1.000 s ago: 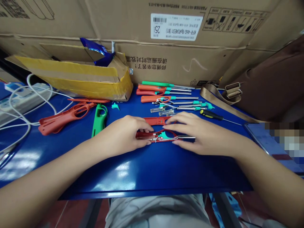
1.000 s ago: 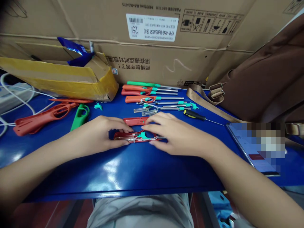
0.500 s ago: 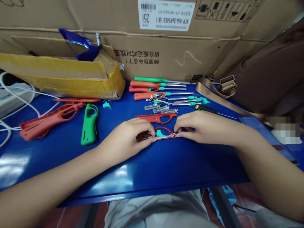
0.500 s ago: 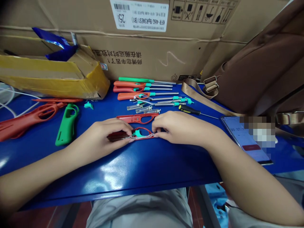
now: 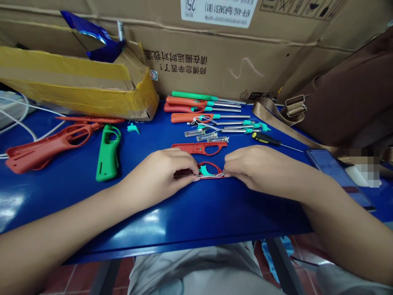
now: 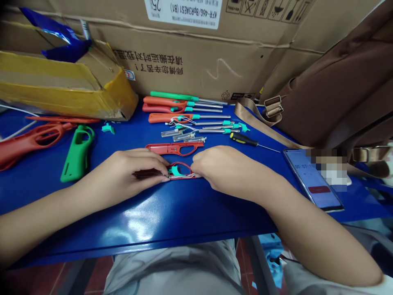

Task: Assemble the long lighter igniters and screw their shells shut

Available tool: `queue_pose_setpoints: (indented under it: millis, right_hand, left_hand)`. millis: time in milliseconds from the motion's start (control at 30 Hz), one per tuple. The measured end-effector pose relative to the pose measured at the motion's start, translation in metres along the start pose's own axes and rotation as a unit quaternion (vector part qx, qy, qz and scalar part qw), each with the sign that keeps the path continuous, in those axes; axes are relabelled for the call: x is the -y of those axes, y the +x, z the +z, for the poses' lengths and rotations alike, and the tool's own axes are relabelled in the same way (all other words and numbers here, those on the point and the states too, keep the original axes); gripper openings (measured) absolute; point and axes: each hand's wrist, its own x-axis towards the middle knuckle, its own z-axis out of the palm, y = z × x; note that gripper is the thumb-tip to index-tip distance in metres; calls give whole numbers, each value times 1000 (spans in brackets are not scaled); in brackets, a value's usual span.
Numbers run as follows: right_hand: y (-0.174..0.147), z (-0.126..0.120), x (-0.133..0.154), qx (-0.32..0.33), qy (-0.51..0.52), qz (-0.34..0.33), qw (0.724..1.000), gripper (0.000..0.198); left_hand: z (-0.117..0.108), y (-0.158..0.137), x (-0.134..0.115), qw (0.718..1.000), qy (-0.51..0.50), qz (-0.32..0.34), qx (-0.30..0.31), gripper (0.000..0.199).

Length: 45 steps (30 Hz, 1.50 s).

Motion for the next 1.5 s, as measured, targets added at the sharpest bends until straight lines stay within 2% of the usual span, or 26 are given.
queue_pose_setpoints:
  millis: [100, 267, 400, 533, 700, 800, 1000, 1133, 1500]
  right_hand:
    - [0, -1, -2, 2, 18, 5, 1000, 29]
    - [0, -4, -12, 1, 116, 10, 993, 20]
    - [3, -4, -16, 6, 166, 53, 985, 14]
    - [8, 0, -15, 36, 208, 116, 970, 13]
    - [10, 2, -12, 62, 201, 169, 963, 14]
    - [7, 2, -10, 46, 175, 155, 971, 12]
    - [3, 6, -2, -44, 153, 66, 985, 5]
    - [7, 10, 4, -27, 148, 21, 988, 10]
    - [10, 11, 2, -26, 139, 4, 990, 15]
  left_hand:
    - [0, -1, 0, 1000, 3, 4, -1, 8]
    - [1, -1, 1, 1000, -2, 14, -10, 7]
    - [2, -2, 3, 1000, -1, 21, -11, 8]
    - [3, -3, 3, 1000, 2, 21, -11, 7]
    - [4, -3, 1, 1000, 2, 21, -9, 6]
    - [5, -3, 0, 1000, 5, 16, -8, 7]
    - [6, -4, 0, 1000, 0, 21, -11, 11]
    - [8, -5, 1, 1000, -2, 24, -18, 10]
    - [16, -5, -2, 999, -3, -1, -54, 11]
